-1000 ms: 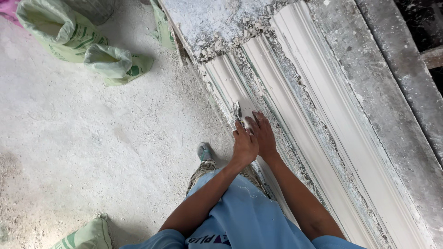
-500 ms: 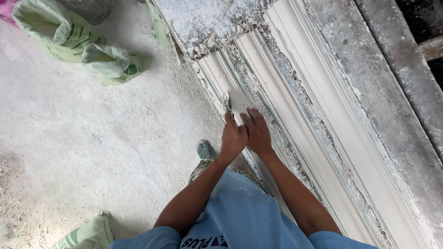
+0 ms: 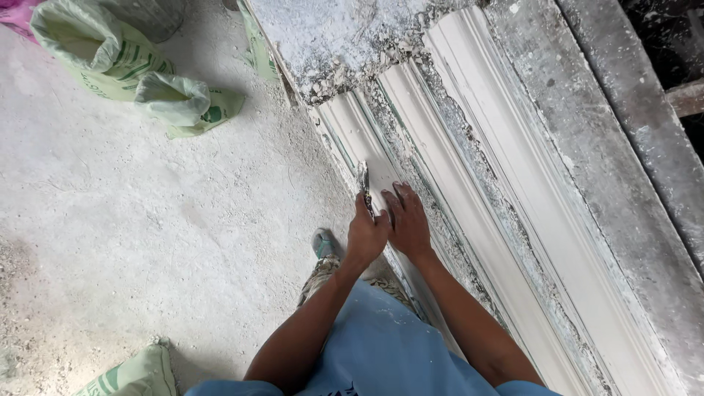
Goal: The person uses a small knife to scrape dried plaster residue out of the grooves of decorative molding strips laid on the workshop floor. They work along the lengths section by section, steadying each strip with one hand while pulling the blade along the profile, and occasionally reposition strips to reach untreated areas.
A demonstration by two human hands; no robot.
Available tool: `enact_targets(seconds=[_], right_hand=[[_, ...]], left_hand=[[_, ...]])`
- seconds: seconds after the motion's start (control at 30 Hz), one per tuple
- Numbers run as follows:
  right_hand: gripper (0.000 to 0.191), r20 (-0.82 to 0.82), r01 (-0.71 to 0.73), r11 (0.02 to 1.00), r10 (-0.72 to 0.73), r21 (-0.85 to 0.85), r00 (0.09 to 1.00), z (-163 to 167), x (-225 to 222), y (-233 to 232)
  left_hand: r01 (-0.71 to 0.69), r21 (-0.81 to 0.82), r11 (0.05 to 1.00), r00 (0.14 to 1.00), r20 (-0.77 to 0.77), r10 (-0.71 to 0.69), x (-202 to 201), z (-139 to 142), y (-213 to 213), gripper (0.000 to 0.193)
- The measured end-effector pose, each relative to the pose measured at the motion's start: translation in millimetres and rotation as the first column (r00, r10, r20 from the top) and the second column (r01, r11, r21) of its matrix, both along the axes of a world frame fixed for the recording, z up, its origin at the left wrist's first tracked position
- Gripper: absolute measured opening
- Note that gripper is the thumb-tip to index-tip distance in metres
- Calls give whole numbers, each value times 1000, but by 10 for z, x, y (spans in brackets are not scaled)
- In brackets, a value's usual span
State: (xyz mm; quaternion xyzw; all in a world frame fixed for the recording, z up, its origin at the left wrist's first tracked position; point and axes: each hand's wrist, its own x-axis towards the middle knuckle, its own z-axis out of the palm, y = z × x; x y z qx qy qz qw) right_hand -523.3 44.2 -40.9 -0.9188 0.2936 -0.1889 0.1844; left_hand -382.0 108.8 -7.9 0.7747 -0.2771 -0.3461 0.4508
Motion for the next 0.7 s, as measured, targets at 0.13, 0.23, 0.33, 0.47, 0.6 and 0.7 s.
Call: enact_targets(seconds=[0.13,0.23,0.33,0.47,0.6,0.7], right_hand=[[43,-35,17,999,-16,28,999,13,9,-6],[43,-66,33,999,-32,19,997,21,9,-1],[44,-61,39,999,-37,18,997,25,9,0],[43,-46,29,999,-29,16,999,27,4,-3],[42,-33,39,999,-38,21,999,19,2,-2],[42,-36,43,999,-43,5,998,10,5,-6]], left_hand=[[3,192,981,993,-113,19,420,15,-167,72],[-44,73,996,999,-23,45,689,-129,-285,68],[-18,-5,1000,982,189,18,710,-204,-292,71],[-80,153,985,997,-9,83,673,-133,-288,67],[-76,120,990,997,-7,78,799,24,-372,67],[-71,61,996,995,71,67,839,13,-430,68]])
